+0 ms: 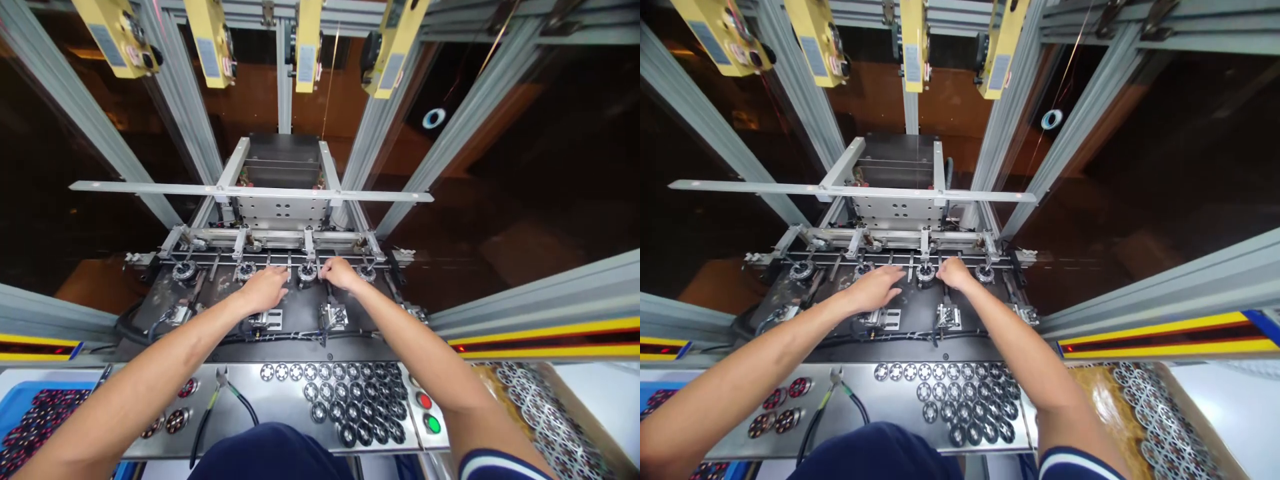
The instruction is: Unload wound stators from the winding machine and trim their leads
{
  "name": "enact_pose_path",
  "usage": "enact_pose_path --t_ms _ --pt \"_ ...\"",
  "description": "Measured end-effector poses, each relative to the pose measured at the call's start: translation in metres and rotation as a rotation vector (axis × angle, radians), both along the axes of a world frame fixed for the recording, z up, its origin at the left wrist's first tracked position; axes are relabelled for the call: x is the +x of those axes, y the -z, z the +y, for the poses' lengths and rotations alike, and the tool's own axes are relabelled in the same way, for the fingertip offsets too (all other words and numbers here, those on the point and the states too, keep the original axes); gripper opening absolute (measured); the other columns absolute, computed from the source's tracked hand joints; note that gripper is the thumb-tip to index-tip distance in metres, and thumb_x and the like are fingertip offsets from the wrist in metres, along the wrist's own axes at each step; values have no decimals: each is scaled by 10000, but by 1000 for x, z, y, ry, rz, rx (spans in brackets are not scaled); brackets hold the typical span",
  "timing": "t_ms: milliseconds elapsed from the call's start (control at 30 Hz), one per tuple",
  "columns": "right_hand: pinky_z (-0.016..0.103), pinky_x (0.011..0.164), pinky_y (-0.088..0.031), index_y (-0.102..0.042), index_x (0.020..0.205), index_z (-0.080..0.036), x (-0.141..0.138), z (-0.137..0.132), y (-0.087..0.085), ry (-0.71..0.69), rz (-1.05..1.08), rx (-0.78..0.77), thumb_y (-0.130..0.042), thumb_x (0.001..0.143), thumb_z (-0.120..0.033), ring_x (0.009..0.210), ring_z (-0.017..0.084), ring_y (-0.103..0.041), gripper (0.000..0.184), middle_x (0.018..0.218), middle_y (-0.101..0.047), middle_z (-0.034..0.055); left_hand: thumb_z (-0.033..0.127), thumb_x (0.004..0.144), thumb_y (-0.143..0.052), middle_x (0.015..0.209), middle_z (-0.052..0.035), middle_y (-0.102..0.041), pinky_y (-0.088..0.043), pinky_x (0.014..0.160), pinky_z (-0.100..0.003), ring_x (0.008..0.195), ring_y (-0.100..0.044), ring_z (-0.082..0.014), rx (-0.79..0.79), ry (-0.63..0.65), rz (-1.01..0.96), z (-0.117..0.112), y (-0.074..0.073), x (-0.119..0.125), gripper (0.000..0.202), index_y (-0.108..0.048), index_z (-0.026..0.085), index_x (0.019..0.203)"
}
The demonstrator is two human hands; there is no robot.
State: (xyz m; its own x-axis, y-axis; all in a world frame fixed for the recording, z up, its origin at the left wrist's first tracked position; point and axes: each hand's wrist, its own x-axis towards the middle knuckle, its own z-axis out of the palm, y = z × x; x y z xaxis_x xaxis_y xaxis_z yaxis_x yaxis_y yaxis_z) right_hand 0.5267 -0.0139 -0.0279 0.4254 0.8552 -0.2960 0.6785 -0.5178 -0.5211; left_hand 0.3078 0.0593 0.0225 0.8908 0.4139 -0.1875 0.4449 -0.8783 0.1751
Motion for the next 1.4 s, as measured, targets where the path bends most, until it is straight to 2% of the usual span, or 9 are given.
enact_pose_path --t_ms 200,367,533,767,967,1067,1200,1300,1400 --pt "395 857 -565 -616 1179 -156 16 30 5 2 99 -162 -621 930 -356 1034 230 -640 320 1204 -629 75 339 905 -624 1532 -128 -394 -384 1083 -598 1363 -427 -337 -46 110 78 -4 25 36 527 -478 211 1395" --pt "400 878 -558 -610 1195 -167 16 55 16 83 148 -155 -622 929 -355 1065 239 -631 326 1230 -617 80 323 898 -633 1561 -128 -344 -397 1074 -599 1379 -401 -351 -54 126 123 -6 31 46 561 -448 220 1418" --pt "417 900 -549 -600 1208 -163 22 46 17 180 179 -66 -621 931 -349 1084 236 -623 335 1242 -609 93 335 898 -633 1581 -130 -314 -392 1080 -603 1390 -388 -357 -67 140 130 -2 32 47 581 -433 225 1432" --pt "402 842 -573 -606 1180 -149 9 27 26 157 367 -24 -608 940 -348 996 206 -650 311 1172 -639 77 391 904 -617 1552 -135 -378 -384 1088 -590 1369 -430 -338 -105 126 137 2 42 48 580 -442 221 1430" --pt "398 837 -573 -609 1175 -147 1 26 19 121 321 -2 -611 938 -351 992 209 -651 313 1168 -641 74 412 907 -608 1549 -141 -385 -400 1081 -581 1350 -459 -332 -111 128 136 1 42 49 595 -430 221 1441" --pt "411 853 -565 -618 1155 -142 -10 9 3 109 216 70 -602 942 -365 999 211 -651 308 1161 -647 74 389 900 -624 1562 -145 -374 -396 1086 -585 1365 -451 -334 -105 130 134 0 37 45 608 -424 213 1447" --pt "365 934 -507 -698 955 -167 -4 -50 -25 71 51 182 -734 835 -349 1002 197 -654 221 1068 -709 55 340 843 -677 1614 -171 -276 -396 1115 -493 1428 -392 -335 -93 119 91 -6 28 31 717 -389 195 1483" --pt "328 902 -490 -718 781 -173 31 -97 -39 127 -75 165 -741 818 -291 906 199 -669 126 890 -737 73 316 871 -619 1555 -164 -398 -389 1134 -408 1416 -424 -287 -90 141 20 -18 17 30 630 -442 173 1458" --pt "401 926 -499 -694 948 -145 75 -113 -40 207 -183 114 -654 897 -286 986 215 -649 156 1034 -704 99 325 926 -560 1484 -146 -511 -366 1148 -449 1386 -464 -265 -95 222 -56 -35 8 55 497 -512 156 1392"
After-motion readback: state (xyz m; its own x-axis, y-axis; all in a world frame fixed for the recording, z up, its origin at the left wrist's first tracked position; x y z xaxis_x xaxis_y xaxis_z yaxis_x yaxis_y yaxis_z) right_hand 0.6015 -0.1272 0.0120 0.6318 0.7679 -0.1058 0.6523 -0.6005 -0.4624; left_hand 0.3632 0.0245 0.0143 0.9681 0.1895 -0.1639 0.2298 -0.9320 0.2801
